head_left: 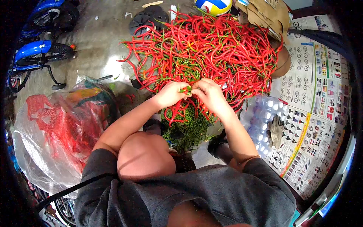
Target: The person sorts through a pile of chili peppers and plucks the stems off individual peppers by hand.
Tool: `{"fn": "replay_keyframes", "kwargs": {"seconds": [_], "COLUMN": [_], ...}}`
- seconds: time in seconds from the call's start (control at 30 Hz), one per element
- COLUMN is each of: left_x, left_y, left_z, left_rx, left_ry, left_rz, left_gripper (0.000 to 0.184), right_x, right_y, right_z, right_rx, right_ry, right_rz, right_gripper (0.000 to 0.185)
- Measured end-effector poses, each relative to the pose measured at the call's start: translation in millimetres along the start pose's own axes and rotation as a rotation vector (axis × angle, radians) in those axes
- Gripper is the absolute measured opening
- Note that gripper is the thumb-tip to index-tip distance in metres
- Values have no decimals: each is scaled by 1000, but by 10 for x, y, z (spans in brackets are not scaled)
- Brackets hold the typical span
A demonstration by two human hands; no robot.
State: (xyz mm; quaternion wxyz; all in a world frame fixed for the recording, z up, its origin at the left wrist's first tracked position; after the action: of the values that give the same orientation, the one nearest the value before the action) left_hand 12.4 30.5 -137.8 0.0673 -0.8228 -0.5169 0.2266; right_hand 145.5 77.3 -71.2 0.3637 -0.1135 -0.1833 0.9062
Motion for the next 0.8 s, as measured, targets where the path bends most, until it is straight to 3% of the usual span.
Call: {"fn": "replay_keyframes", "kwargs": {"seconds": [0.13,0.2,0.4,0.47,0.53,0.6,0.67,0.8], "left_x": [-77,-87,-72,-125,-173,-168,-154,-97], "left_y": [-69,-62,56,42,52,100,124,86], "left_z": [-133,-91,146,85,-10,40,-7,34], "left_rx": [120,119,127,175,256,221,-51,23], "left_ry": [-92,-92,-137,-103,5,43,124,233], "left_rz": [-7,-29,46,52,179,228,300,262], "left_gripper": [20,21,23,23,24,25,25,23], "right_x": [-45,-71,-92,-80,-77,-97,-89,-31], "right_y": [-26,-132,-78,-42,-28,-7,-11,59], "right_z": [-7,-8,87,134,84,-4,-43,-46], "right_rx": [-75,-146,-192,-93,-26,305,423,666], "right_ry": [-60,-15,-122,-185,-206,-86,35,130], "right_rz": [-8,-117,19,220,248,369,390,437], "right_gripper": [10,10,8,8,6,5,6,5]}}
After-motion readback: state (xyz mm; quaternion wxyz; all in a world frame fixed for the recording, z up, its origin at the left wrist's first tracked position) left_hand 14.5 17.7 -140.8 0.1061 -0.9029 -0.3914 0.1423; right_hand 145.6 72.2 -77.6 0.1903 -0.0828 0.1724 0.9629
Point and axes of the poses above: each hand's wrist, its own x-axis towards the middle knuckle, its own y-axis out of the palm, z = x × y, the point moved 4 cm from there along x, towards the middle knuckle, and after that the axes turned 15 degrees about x, right-handed, at the moved point
